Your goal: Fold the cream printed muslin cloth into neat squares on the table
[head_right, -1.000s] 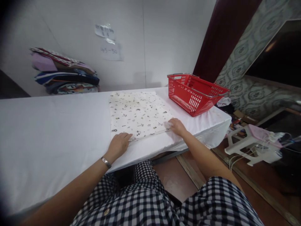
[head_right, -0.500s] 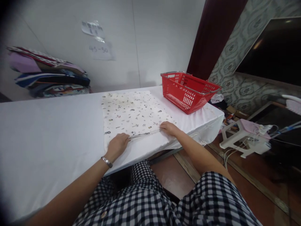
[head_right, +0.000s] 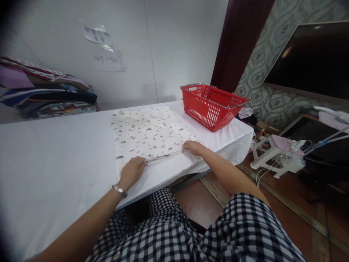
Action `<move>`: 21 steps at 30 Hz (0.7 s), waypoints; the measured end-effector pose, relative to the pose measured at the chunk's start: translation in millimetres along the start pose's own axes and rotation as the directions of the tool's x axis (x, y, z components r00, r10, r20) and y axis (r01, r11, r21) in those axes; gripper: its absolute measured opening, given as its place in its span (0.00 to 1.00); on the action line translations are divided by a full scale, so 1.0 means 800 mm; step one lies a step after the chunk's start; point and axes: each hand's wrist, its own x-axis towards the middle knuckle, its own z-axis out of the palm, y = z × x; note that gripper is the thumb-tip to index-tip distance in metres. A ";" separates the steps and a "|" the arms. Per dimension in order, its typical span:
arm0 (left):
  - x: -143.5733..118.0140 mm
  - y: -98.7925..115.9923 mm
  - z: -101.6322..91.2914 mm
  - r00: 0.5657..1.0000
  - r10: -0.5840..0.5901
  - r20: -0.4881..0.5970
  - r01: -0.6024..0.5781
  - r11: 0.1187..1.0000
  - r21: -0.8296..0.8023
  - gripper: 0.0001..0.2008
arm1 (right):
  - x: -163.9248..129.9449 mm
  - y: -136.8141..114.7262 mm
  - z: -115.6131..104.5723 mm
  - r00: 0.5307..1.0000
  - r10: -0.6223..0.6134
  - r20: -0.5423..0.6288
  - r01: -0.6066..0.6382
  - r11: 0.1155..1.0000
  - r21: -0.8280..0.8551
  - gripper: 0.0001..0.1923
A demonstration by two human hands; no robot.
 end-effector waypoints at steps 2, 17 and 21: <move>-0.001 -0.001 0.001 1.000 0.004 -0.006 -0.004 1.000 0.000 0.12 | 0.000 -0.003 -0.002 0.999 -0.002 0.037 0.005 0.997 -0.081 0.14; -0.004 -0.002 0.005 0.995 0.103 -0.021 -0.100 0.989 0.110 0.11 | -0.012 -0.020 -0.006 0.988 0.149 0.040 -0.125 0.924 -0.361 0.14; -0.008 0.000 0.006 0.980 0.199 -0.025 -0.191 0.962 0.194 0.12 | -0.022 -0.022 0.003 0.992 0.127 -0.009 -0.123 0.939 -0.321 0.13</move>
